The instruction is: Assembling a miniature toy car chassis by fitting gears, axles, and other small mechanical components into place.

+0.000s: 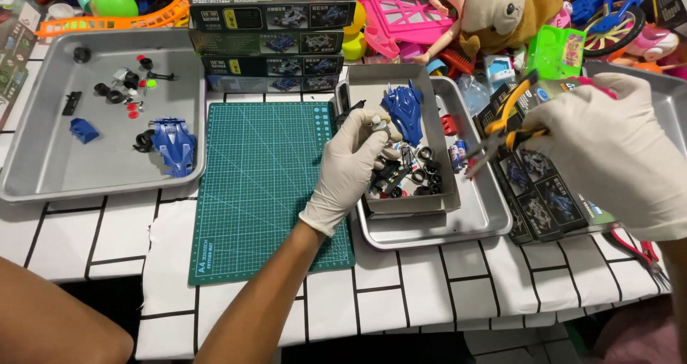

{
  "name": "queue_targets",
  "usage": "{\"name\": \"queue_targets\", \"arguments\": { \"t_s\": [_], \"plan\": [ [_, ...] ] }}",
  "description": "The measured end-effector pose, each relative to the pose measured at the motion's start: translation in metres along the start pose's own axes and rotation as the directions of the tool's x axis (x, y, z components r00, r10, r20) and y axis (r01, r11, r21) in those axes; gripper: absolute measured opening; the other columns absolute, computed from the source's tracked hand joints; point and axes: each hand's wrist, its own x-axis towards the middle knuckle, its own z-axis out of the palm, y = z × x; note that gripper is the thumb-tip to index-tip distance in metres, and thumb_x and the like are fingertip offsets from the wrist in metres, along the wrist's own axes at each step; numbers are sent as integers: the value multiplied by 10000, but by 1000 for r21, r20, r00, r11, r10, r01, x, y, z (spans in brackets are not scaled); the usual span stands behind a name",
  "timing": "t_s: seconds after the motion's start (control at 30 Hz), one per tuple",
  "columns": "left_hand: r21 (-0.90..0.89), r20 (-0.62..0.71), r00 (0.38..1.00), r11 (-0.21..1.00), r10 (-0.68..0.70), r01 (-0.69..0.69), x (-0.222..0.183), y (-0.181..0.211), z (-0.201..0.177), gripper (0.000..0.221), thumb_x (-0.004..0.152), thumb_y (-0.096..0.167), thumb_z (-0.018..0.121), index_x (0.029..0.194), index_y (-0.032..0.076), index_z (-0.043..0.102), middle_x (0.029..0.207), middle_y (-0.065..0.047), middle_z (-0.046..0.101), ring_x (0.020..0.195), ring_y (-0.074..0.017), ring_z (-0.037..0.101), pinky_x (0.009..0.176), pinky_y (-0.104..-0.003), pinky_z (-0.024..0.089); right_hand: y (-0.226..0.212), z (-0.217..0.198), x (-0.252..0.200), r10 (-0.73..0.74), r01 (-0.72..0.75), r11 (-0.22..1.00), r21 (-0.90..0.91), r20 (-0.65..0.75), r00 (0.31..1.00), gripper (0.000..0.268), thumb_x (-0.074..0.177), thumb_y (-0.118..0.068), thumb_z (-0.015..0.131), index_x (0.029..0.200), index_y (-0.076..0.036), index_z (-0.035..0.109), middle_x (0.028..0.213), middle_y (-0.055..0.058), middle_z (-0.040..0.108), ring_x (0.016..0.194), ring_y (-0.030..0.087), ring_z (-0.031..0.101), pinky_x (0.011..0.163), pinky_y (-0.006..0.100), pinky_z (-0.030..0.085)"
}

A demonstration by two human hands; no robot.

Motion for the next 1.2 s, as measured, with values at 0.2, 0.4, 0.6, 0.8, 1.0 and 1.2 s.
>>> {"name": "queue_targets", "arguments": {
  "t_s": [0.2, 0.4, 0.6, 0.8, 1.0, 1.2],
  "plan": [
    [-55, -9, 999, 998, 43, -43, 4, 2, -3, 92, 1020, 98, 555, 1081, 165, 571, 1024, -11, 716, 810, -104, 709, 594, -173, 484, -34, 47, 7, 228, 334, 265, 905, -395, 890, 508, 1170, -374, 306, 1292, 40, 573, 1163, 152, 544, 1098, 251, 551, 993, 363, 456],
    [-53, 1, 1000, 999, 0, 1, -4, 12, 6, 72, 1037, 126, 537, 1099, 151, 565, 1145, -52, 744, 910, -111, 725, 715, -209, 519, -93, 50, 25, 261, 310, -693, 651, -174, 949, 497, 1065, -427, 517, 1278, 21, 545, 1314, 218, 621, 1265, 379, 636, 1138, 601, 551],
    [52, -106, 988, 993, 113, -108, -16, 31, 11, 100, 1017, 87, 601, 1111, 111, 625, 1091, -102, 744, 910, -184, 745, 716, -263, 588, -126, 28, 34, 368, 279, -788, 549, 58, 928, 566, 1097, -450, 344, 1029, 59, 579, 982, 217, 632, 974, 361, 711, 997, 586, 572],
    [118, -79, 988, 986, 130, -120, -12, 16, 19, 128, 992, 49, 642, 1105, 104, 661, 1041, -109, 763, 928, -186, 744, 760, -325, 633, -138, 61, 43, 337, 248, -790, 560, 60, 940, 403, 1072, -483, 444, 952, -111, 541, 1070, 112, 670, 1096, 314, 707, 968, 522, 603],
    [118, -113, 990, 990, 87, -74, -7, -2, 17, 141, 982, 69, 659, 1118, 105, 671, 1004, -90, 744, 934, -154, 691, 772, -330, 634, -131, 58, 47, 371, 144, -735, 663, 215, 903, 191, 1053, -114, 600, 1186, 5, 535, 1056, 162, 676, 970, 290, 736, 908, 475, 642],
    [194, -170, 978, 977, 122, -88, -3, 0, 10, 141, 930, 58, 673, 1067, 91, 669, 836, -61, 735, 713, -125, 697, 672, -281, 588, -127, 2, 27, 441, 22, -463, 886, 208, 873, 155, 999, -23, 615, 1131, 40, 665, 900, 150, 657, 880, 178, 656, 848, 366, 631]
  ]
}}
